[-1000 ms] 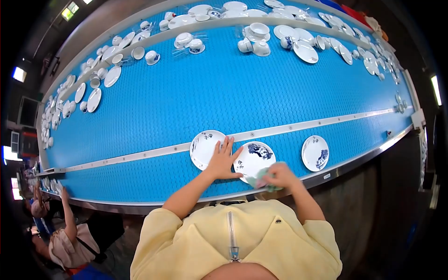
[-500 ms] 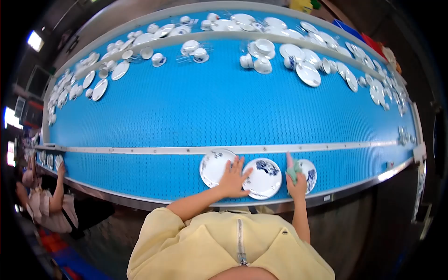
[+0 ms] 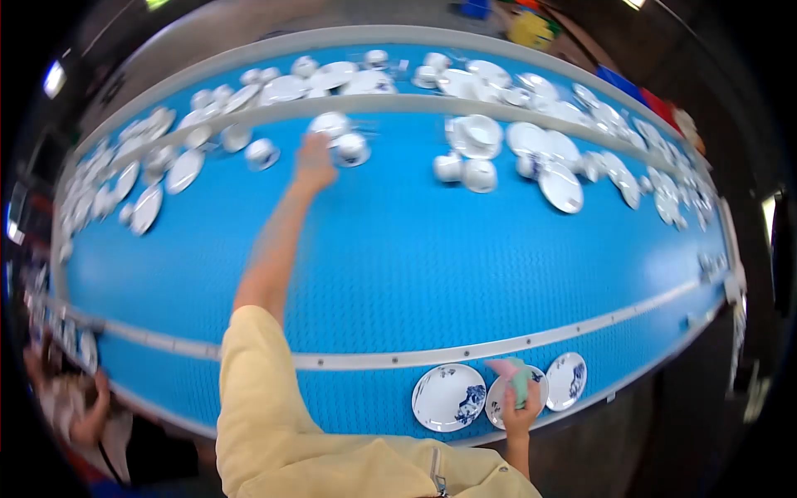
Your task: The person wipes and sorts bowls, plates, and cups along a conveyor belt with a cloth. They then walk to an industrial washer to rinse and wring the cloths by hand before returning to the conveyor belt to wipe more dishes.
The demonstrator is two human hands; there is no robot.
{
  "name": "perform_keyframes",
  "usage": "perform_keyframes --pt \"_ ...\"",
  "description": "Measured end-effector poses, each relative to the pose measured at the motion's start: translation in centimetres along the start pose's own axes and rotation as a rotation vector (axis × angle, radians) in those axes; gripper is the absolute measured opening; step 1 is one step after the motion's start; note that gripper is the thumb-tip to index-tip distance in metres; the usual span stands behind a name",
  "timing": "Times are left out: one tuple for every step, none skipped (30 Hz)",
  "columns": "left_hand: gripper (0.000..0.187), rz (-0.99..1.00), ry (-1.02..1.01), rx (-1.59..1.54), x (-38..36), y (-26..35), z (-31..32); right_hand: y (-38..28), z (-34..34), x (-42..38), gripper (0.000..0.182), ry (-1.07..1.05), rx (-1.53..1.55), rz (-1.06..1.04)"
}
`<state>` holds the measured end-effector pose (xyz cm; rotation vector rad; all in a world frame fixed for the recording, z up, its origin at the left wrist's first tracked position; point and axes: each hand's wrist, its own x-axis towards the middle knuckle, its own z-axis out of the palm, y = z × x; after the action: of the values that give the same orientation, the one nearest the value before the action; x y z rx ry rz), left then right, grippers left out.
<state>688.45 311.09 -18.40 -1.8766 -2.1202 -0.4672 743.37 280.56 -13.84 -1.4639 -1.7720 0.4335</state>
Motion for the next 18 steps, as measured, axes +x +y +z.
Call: perform_keyframes --pt "0.053 -0.043 -0.063 0.029 2.5 -0.8 -0.6 -0.8 0.8 -0.3 0.016 -0.011 -0.014 -0.018" --pt "0.052 -0.100 -0.168 -0.008 4.7 -1.5 -0.5 -1.4 1.3 -0.4 0.016 0.053 -0.082 0.013" --pt "0.053 -0.061 -0.039 -0.086 4.4 -2.4 2.3 -1.4 0.1 -2.9 0.018 0.018 -0.060 0.043" --pt "0.056 -0.091 -0.172 -0.048 6.0 -3.2 2.4 -2.0 0.9 -3.1 0.020 -0.021 -0.029 0.070" --pt "0.054 -0.058 -0.172 0.109 6.4 -3.4 3.1 -2.4 1.5 -3.1 0.020 0.032 -0.085 0.098" --pt "0.051 -0.149 -0.329 0.107 7.4 -5.4 6.9 -2.6 2.2 -2.6 0.022 -0.039 -0.072 0.118" --pt "0.049 -0.149 -0.309 0.127 7.2 -4.9 7.4 -2.8 2.7 -2.1 0.024 -0.131 -0.046 0.139" --pt "0.047 -0.153 -0.292 0.160 6.3 -4.8 6.2 -3.1 2.8 -2.0 0.024 -0.119 -0.068 0.157" --pt "0.046 -0.135 -0.296 0.190 5.1 -3.9 4.5 -3.4 3.2 -1.7 0.025 -0.169 -0.068 0.130" --pt "0.045 -0.122 -0.297 0.226 3.5 -2.6 2.7 -3.6 3.5 -1.2 0.026 -0.221 -0.060 0.097" --pt "0.045 -0.083 -0.316 0.211 1.6 -1.9 1.8 -3.7 3.9 -0.8 0.025 -0.239 -0.042 0.064" --pt "0.046 -0.047 -0.332 0.195 -0.4 -1.1 0.7 -3.8 4.2 -0.5 0.025 -0.232 -0.044 0.063" --pt "0.050 0.009 -0.291 0.127 -2.9 0.1 -0.9 -3.8 4.5 -0.1 0.024 -0.253 -0.024 0.011" --pt "0.054 0.065 -0.243 0.063 -5.0 1.5 -2.7 -3.7 4.5 0.3 0.024 -0.271 0.000 -0.046" --pt "0.062 0.101 -0.138 -0.038 -6.5 3.0 -3.8 -3.5 4.4 0.6 0.024 -0.266 0.000 -0.048" --pt "0.070 0.138 -0.034 -0.135 -7.5 4.0 -4.7 -3.4 4.4 0.7 0.023 -0.262 0.038 -0.039" --pt "0.070 0.141 -0.035 -0.131 -8.1 5.0 -4.9 -3.1 4.2 0.8 0.022 -0.260 0.079 -0.029" --pt "0.075 -0.019 -0.127 -0.284 -8.7 6.0 -4.6 -2.7 4.0 1.0 0.022 -0.258 0.090 -0.027"
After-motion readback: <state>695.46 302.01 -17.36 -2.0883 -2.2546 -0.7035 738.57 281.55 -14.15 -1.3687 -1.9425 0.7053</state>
